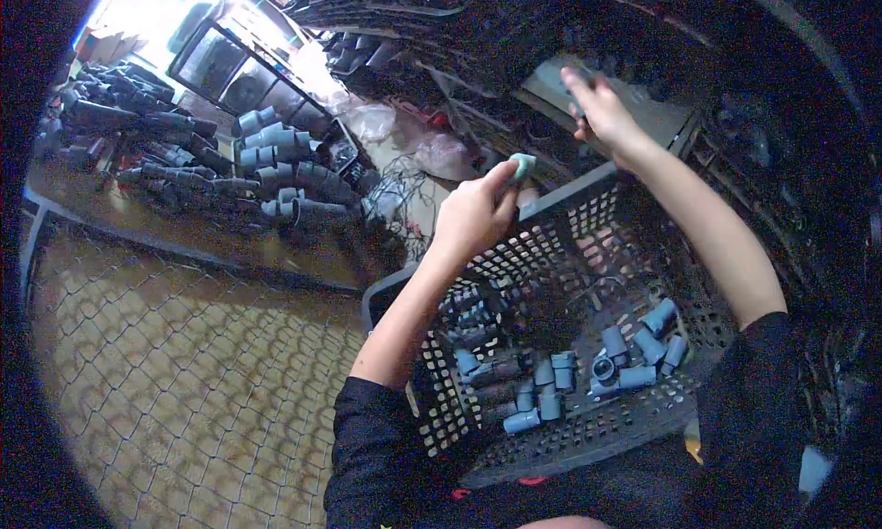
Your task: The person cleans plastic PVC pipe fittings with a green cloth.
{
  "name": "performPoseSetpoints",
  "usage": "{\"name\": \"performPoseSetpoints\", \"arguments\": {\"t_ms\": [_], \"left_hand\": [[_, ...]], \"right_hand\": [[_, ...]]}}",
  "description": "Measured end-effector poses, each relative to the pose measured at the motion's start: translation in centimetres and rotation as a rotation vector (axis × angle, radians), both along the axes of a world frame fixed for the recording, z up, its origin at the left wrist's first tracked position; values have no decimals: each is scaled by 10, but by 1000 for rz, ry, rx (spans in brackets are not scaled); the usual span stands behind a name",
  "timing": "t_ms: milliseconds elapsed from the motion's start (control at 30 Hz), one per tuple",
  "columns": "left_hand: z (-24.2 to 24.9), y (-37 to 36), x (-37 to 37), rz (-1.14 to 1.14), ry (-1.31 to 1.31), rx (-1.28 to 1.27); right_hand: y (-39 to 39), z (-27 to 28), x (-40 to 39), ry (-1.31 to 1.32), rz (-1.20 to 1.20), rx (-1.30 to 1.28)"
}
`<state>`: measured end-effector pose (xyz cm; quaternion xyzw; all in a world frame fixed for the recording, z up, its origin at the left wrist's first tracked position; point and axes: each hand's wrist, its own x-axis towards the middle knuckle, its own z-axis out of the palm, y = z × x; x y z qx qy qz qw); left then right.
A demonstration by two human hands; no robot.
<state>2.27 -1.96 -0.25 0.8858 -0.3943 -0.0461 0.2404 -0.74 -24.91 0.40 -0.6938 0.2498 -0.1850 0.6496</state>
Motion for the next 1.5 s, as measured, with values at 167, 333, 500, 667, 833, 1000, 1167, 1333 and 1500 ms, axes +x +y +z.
{"name": "performPoseSetpoints", "arguments": {"t_ms": [167,333,500,667,833,1000,1167,1333,1500], "left_hand": [[-3,3,-1,-18,-144,-52],[-8,4,3,-25,-153,-47],[-5,7,1,7,-74,-1],[-8,8,2,2,-100,-51],[-8,7,1,-10,-109,-51],[-6,6,-1,2,-93,-26],[-6,6,1,6,-42,-2],[-4,4,1,-4,-42,1],[3,1,-5,24,-24,17]], "right_hand": [[-79,-62,48,517,2,-1019],[-77,-36,34,616,-185,-1017],[-91,-36,37,816,-311,-1029],[-152,-88,52,842,-406,-946],[-211,-152,76,842,-303,-888],[-230,-185,94,775,156,-1140],[-138,-98,54,575,-85,-991],[-118,-77,54,476,73,-1006],[9,11,13,-411,103,-1393]]}}
